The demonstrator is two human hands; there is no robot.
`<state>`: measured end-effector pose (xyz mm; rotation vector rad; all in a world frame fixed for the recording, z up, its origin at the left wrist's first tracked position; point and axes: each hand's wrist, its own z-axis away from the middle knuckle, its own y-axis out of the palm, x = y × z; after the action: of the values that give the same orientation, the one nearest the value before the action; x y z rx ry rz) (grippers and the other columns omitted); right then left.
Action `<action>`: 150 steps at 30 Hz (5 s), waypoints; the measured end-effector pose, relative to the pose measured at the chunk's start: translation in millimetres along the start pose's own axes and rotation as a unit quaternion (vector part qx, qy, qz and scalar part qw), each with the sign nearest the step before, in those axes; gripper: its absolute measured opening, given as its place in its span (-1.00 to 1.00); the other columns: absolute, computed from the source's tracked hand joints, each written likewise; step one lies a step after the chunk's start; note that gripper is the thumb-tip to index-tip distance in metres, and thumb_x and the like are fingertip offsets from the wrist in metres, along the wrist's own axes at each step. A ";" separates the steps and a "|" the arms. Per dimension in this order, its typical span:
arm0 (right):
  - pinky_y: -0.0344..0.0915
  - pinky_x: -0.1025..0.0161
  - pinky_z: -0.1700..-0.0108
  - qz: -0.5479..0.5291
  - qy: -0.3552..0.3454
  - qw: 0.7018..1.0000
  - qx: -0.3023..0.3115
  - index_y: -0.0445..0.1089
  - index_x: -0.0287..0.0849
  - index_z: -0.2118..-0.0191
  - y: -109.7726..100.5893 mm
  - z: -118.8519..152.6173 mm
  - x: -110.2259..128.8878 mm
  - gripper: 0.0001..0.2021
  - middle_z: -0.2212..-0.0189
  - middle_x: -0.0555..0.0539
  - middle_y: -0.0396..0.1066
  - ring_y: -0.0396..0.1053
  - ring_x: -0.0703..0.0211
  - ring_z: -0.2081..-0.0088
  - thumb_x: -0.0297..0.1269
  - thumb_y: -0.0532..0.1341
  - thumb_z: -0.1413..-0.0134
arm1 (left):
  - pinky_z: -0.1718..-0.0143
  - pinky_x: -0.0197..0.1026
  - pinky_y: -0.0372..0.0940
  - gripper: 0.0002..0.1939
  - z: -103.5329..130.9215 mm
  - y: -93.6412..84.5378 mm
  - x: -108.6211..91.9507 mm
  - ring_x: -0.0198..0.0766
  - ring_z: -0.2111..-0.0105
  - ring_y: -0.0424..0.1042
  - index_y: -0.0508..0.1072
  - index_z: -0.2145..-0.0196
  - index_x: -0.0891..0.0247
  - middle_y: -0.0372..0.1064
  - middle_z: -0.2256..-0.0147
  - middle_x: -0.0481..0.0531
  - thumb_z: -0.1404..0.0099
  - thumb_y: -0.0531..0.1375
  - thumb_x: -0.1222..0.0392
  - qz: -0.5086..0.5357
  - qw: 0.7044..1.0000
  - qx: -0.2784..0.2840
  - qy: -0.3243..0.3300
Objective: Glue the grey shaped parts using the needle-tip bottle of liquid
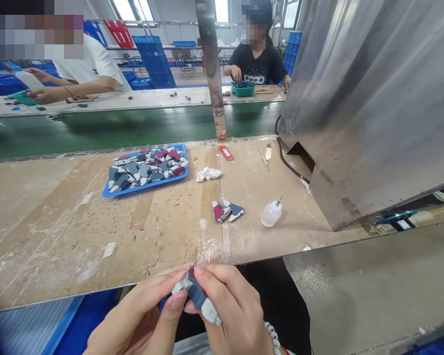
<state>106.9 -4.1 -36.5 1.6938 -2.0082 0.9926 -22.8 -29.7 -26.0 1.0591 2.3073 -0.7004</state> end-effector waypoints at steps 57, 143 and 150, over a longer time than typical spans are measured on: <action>0.33 0.29 0.38 -0.099 0.416 0.892 -0.147 0.50 -0.23 0.20 -9.5 39.3 -50.2 -0.70 0.37 -0.08 0.45 0.34 0.17 0.40 -0.28 0.43 0.11 | -0.17 0.12 0.25 -0.83 -14.2 47.4 10.7 -0.06 0.10 0.50 0.44 0.24 0.38 0.49 0.22 0.15 -0.44 0.05 0.38 -0.360 0.852 0.220 0.308; -0.02 0.56 0.60 -0.767 0.551 0.322 -0.067 0.24 -0.20 0.43 12.8 16.0 -20.8 -0.65 0.70 0.28 -0.24 -0.19 0.45 0.65 -0.20 0.43 -0.05 | 0.02 -0.05 0.36 -0.56 10.1 11.3 26.9 -0.08 0.06 0.41 0.39 -0.10 0.14 0.40 0.06 0.11 -0.30 0.29 0.05 0.167 0.930 0.272 -0.181; -0.02 0.50 0.58 -0.740 0.558 0.373 -0.046 0.23 -0.17 0.51 14.3 16.8 -17.5 -0.62 0.71 0.24 -0.19 -0.26 0.40 0.64 -0.14 0.42 -0.04 | -0.01 -0.10 0.41 -0.46 7.8 3.9 16.8 -0.12 0.02 0.44 0.35 -0.13 0.16 0.40 0.01 0.10 -0.20 0.33 0.20 0.110 0.943 0.274 -0.151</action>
<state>100.4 -2.3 -63.9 1.1884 0.5554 0.6733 -27.5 -23.5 -43.2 1.3103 1.7340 -1.3537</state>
